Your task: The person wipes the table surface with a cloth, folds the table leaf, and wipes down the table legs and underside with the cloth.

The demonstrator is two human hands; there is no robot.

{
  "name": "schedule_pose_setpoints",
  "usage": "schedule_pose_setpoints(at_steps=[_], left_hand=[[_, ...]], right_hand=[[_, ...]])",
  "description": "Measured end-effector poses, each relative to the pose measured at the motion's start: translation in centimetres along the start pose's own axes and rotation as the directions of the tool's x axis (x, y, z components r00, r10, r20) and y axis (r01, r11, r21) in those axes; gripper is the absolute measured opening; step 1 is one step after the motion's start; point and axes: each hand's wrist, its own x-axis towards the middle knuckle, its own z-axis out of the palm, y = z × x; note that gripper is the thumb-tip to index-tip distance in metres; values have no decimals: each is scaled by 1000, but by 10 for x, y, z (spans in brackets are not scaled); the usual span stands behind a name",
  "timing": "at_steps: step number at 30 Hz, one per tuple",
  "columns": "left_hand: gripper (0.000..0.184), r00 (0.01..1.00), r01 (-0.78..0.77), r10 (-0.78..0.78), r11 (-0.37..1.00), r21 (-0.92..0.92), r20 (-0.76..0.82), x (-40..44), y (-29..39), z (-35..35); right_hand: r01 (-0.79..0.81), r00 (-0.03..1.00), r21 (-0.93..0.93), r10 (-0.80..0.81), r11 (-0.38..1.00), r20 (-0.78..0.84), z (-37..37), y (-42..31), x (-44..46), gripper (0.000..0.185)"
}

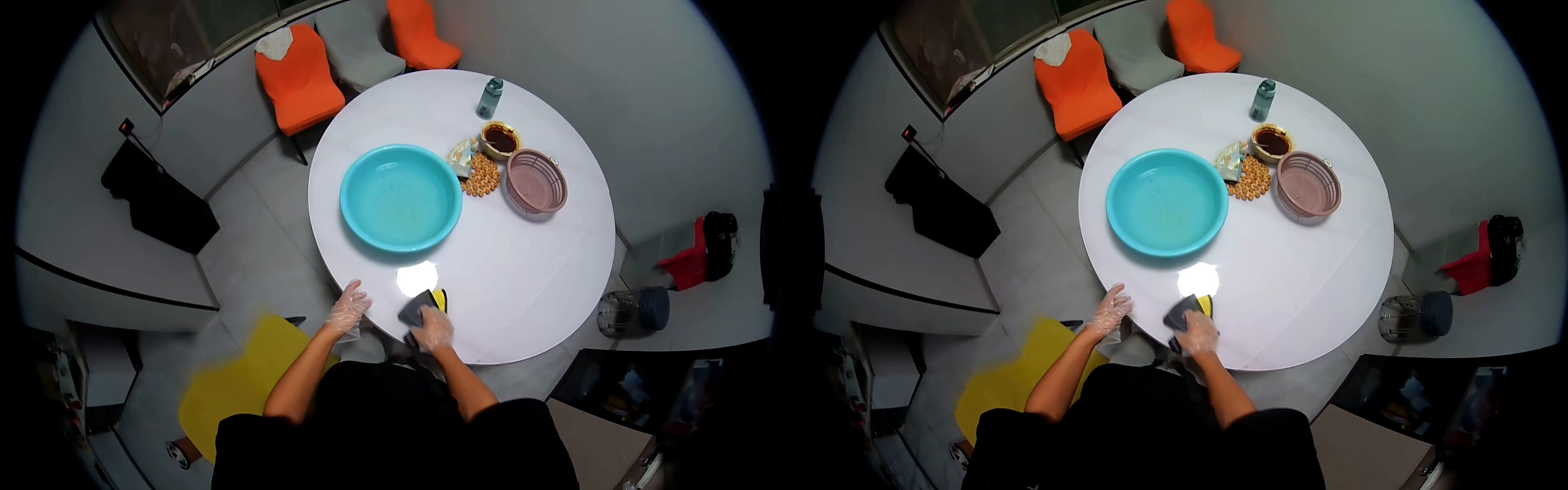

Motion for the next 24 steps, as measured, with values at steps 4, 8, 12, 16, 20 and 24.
schedule_pose_setpoints(at_steps=[4, 8, 12, 16, 20, 24], left_hand=[[94, 989, 146, -148, 975, -166, 0, 58, 46, -7], [98, 957, 268, -289, 816, -512, 41, 111, 101, -26], [97, 949, 255, -316, 805, -536, -24, 168, 106, -47], [93, 973, 211, -231, 817, -536, 31, 211, 98, -68], [86, 957, 288, -249, 876, -387, 148, 238, 93, -81], [85, 903, 404, -333, 874, -271, 270, 247, 93, -92]], right_hand=[[-22, 996, -41, 18, 999, -92, -12, 17, -37, 39], [-123, 972, -21, 116, 992, -203, -2, 24, -52, 40], [-348, 910, 5, 340, 937, -237, 9, 8, -42, 40], [-530, 832, 45, 530, 847, -164, 14, -3, -33, 42], [-589, 805, 29, 590, 807, -57, 21, 9, -43, 48], [-794, 604, 168, 790, 584, 104, 4, -15, -46, 46]])
